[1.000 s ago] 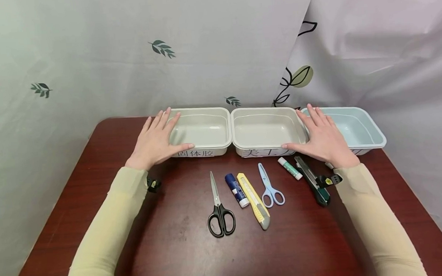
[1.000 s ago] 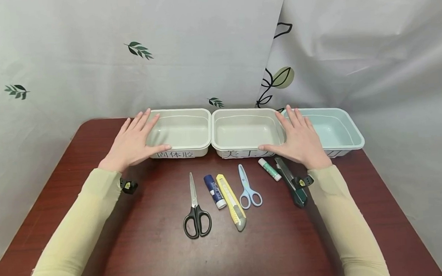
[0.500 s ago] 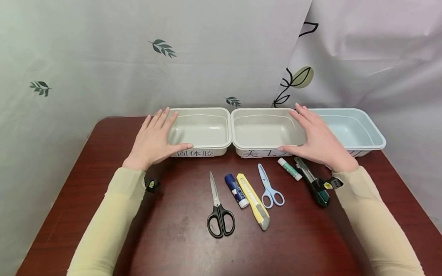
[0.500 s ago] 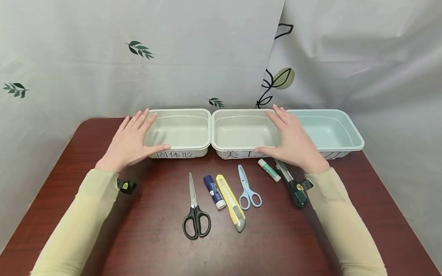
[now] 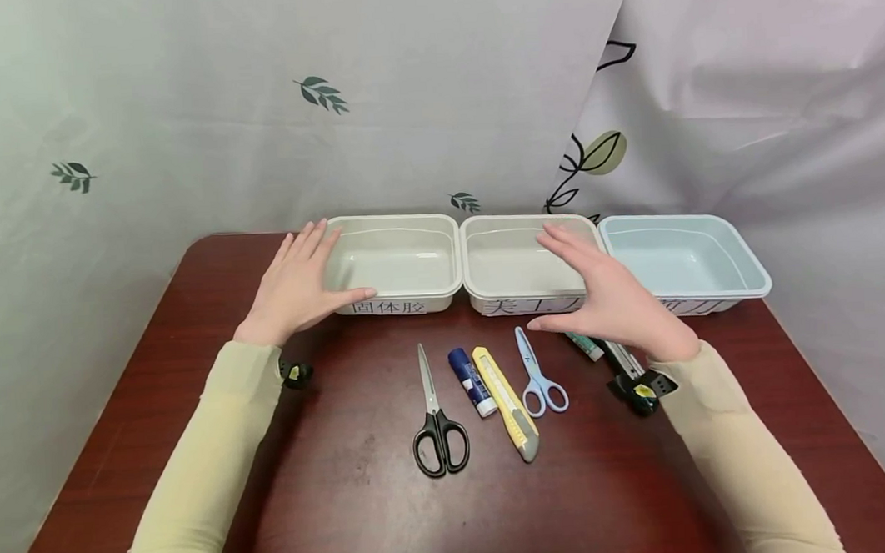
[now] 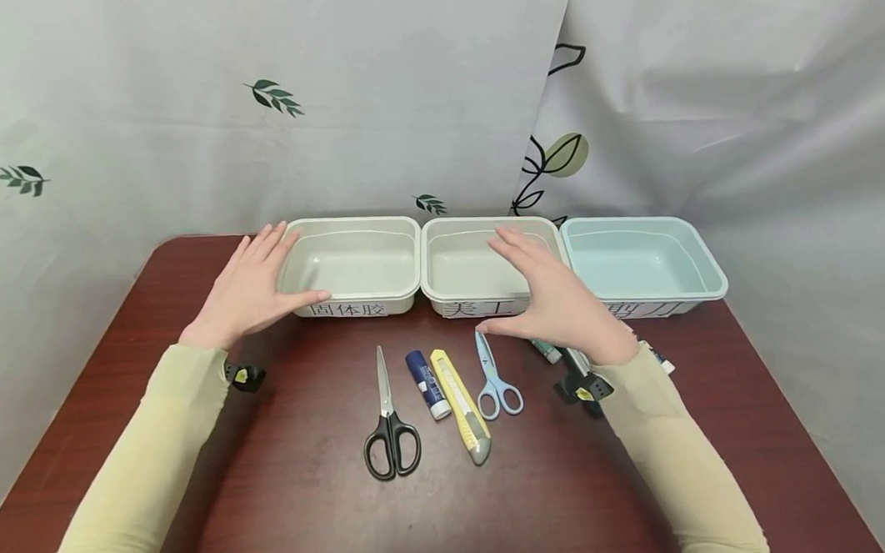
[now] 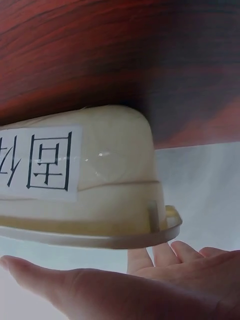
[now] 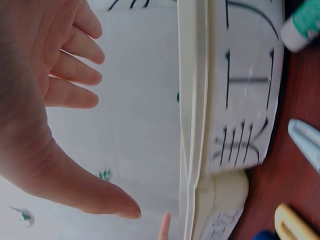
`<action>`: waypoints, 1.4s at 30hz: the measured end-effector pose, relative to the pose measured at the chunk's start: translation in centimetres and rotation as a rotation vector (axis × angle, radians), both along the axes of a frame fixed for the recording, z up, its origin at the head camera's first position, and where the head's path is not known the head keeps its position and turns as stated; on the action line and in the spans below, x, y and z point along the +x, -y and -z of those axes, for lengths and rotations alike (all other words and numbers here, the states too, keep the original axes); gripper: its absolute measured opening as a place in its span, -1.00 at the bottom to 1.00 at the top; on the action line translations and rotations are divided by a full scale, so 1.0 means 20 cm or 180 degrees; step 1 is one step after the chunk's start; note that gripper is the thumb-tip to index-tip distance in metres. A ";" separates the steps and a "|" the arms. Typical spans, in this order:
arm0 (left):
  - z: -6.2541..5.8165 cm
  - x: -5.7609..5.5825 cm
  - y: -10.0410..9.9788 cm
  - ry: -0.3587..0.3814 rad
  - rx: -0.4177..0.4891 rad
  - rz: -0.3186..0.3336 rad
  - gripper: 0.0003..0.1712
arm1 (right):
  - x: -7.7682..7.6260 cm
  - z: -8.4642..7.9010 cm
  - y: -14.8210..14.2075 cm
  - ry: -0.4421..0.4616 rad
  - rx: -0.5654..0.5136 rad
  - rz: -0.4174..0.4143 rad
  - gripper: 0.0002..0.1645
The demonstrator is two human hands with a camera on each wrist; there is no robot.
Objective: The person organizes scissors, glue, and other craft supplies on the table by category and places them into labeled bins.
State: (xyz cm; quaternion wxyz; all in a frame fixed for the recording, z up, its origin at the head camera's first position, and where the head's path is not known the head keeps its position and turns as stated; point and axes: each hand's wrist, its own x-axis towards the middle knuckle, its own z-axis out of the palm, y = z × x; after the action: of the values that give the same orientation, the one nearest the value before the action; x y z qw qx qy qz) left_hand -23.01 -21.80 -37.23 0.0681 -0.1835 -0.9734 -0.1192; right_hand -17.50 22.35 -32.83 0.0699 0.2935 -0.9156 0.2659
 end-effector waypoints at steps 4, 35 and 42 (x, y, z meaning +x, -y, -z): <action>0.02 0.00 0.01 0.0025 0.0068 -0.0010 0.34 | 0.03 0.00 0.06 0.0053 0.0012 -0.0160 0.36; 0.07 0.05 0.08 0.0256 0.0047 -0.0038 0.41 | 0.14 0.23 0.36 0.0757 0.0547 -0.1130 0.31; 0.07 0.06 0.10 0.0276 0.0074 0.0118 0.29 | 0.12 0.31 0.39 0.0977 0.0846 -0.1207 0.30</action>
State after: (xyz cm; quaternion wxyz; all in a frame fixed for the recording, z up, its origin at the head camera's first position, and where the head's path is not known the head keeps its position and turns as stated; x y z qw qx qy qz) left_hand -21.87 -23.87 -38.73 0.0257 -0.1954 -0.9704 -0.1395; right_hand -15.15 14.59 -39.07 -0.1598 0.4224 -0.8710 0.1932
